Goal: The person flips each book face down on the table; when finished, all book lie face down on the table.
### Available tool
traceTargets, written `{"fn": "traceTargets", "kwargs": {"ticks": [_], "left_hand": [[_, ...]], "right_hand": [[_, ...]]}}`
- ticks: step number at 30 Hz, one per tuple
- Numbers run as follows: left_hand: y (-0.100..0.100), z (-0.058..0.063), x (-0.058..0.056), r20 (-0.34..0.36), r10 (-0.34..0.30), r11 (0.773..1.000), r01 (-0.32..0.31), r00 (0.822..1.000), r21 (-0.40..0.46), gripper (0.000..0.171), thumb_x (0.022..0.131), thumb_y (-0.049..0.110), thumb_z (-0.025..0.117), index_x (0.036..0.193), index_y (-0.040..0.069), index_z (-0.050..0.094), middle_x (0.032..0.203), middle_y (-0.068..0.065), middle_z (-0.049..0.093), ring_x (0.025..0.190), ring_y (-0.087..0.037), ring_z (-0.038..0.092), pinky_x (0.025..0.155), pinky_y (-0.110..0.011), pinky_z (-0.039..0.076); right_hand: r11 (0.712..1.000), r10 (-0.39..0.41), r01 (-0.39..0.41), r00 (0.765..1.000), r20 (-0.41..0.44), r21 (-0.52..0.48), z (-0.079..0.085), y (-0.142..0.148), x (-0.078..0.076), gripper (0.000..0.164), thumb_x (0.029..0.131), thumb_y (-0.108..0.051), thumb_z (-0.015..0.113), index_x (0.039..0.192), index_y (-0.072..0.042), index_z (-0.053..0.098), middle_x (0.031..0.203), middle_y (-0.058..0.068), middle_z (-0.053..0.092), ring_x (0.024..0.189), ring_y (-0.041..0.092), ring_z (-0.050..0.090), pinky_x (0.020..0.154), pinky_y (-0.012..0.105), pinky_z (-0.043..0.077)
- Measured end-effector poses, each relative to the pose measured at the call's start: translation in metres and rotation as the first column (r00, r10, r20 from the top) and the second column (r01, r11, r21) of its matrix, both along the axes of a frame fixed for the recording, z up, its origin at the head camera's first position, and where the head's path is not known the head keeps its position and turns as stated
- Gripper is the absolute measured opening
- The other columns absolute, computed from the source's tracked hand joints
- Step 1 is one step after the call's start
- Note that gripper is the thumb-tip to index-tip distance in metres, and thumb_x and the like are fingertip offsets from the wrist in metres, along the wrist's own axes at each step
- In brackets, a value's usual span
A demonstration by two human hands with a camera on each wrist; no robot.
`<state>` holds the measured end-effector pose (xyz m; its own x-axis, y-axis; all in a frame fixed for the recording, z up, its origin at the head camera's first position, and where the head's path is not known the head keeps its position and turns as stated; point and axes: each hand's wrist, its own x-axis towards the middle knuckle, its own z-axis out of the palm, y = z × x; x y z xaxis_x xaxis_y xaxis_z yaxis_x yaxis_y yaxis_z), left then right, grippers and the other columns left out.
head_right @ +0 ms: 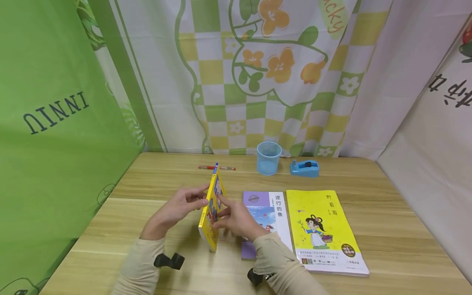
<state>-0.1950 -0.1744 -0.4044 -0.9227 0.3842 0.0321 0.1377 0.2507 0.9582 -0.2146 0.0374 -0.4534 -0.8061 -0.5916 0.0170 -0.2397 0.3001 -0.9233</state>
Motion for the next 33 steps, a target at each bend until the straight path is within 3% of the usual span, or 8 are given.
{"fn": "traceTargets", "kwargs": {"ticks": [4,10,13,17,23,26,33], "left_hand": [[0.009,0.000,0.001,-0.032,0.008,1.000,-0.008,0.999,0.009,0.055,0.100,0.011,0.063,0.150,0.000,0.043,0.106,-0.016,0.064,0.091,-0.012,0.059,0.088,-0.027,0.049],[0.015,-0.001,0.002,-0.036,0.018,1.000,-0.018,0.999,-0.004,0.055,0.100,0.014,0.062,0.151,0.002,0.043,0.104,-0.015,0.066,0.091,-0.017,0.058,0.084,-0.027,0.049],[0.016,-0.003,0.002,-0.031,0.016,1.000,-0.016,0.999,-0.007,0.056,0.101,0.016,0.062,0.151,0.003,0.043,0.105,-0.015,0.067,0.090,-0.016,0.059,0.087,-0.031,0.050],[0.017,-0.005,0.000,-0.043,0.008,1.000,-0.009,0.999,-0.020,0.056,0.101,0.018,0.063,0.151,0.004,0.043,0.104,-0.015,0.067,0.087,-0.014,0.058,0.085,-0.035,0.050],[0.018,-0.009,-0.001,-0.055,0.001,1.000,-0.002,0.999,-0.026,0.056,0.101,0.022,0.063,0.151,0.005,0.044,0.100,-0.013,0.068,0.082,-0.014,0.055,0.076,-0.033,0.048],[0.018,-0.010,-0.002,-0.060,-0.007,1.000,0.006,0.998,-0.017,0.056,0.101,0.022,0.062,0.151,0.005,0.044,0.100,-0.013,0.069,0.080,-0.013,0.055,0.078,-0.036,0.048],[0.016,-0.011,-0.003,-0.063,-0.033,0.999,0.032,0.997,-0.013,0.057,0.102,0.025,0.062,0.152,0.008,0.043,0.106,-0.015,0.072,0.087,-0.012,0.060,0.088,-0.035,0.051]], "right_hand": [[0.999,-0.036,0.036,0.999,-0.010,-0.003,0.002,0.002,-0.001,0.090,0.081,0.000,0.081,0.156,0.000,0.030,0.112,0.026,0.073,0.087,0.026,0.074,0.074,0.028,0.059],[0.999,-0.051,0.051,0.999,-0.019,0.009,0.009,0.011,-0.007,0.087,0.084,-0.006,0.081,0.155,0.001,0.032,0.111,0.024,0.073,0.093,0.028,0.075,0.079,0.034,0.060],[0.998,-0.055,0.056,0.998,-0.002,0.018,0.020,0.017,-0.012,0.082,0.089,-0.014,0.077,0.156,-0.003,0.033,0.112,0.021,0.074,0.092,0.030,0.075,0.079,0.039,0.060],[0.994,-0.111,0.110,0.993,0.034,0.029,0.043,0.023,-0.016,0.073,0.094,-0.027,0.072,0.156,-0.011,0.037,0.109,0.015,0.077,0.077,0.026,0.071,0.067,0.040,0.055],[0.985,-0.136,0.136,0.991,-0.010,0.105,0.068,0.022,-0.018,0.077,0.090,-0.041,0.075,0.155,-0.016,0.041,0.097,0.012,0.079,0.062,0.019,0.068,0.058,0.033,0.047],[0.984,-0.117,0.117,0.993,-0.002,0.131,0.072,0.021,-0.018,0.079,0.090,-0.040,0.076,0.155,-0.015,0.040,0.098,0.014,0.078,0.060,0.019,0.067,0.055,0.032,0.045],[0.983,-0.086,0.082,0.996,0.018,0.163,0.074,0.021,-0.018,0.079,0.093,-0.032,0.074,0.158,-0.012,0.034,0.094,0.010,0.079,0.056,0.021,0.067,0.068,0.035,0.055]]}}
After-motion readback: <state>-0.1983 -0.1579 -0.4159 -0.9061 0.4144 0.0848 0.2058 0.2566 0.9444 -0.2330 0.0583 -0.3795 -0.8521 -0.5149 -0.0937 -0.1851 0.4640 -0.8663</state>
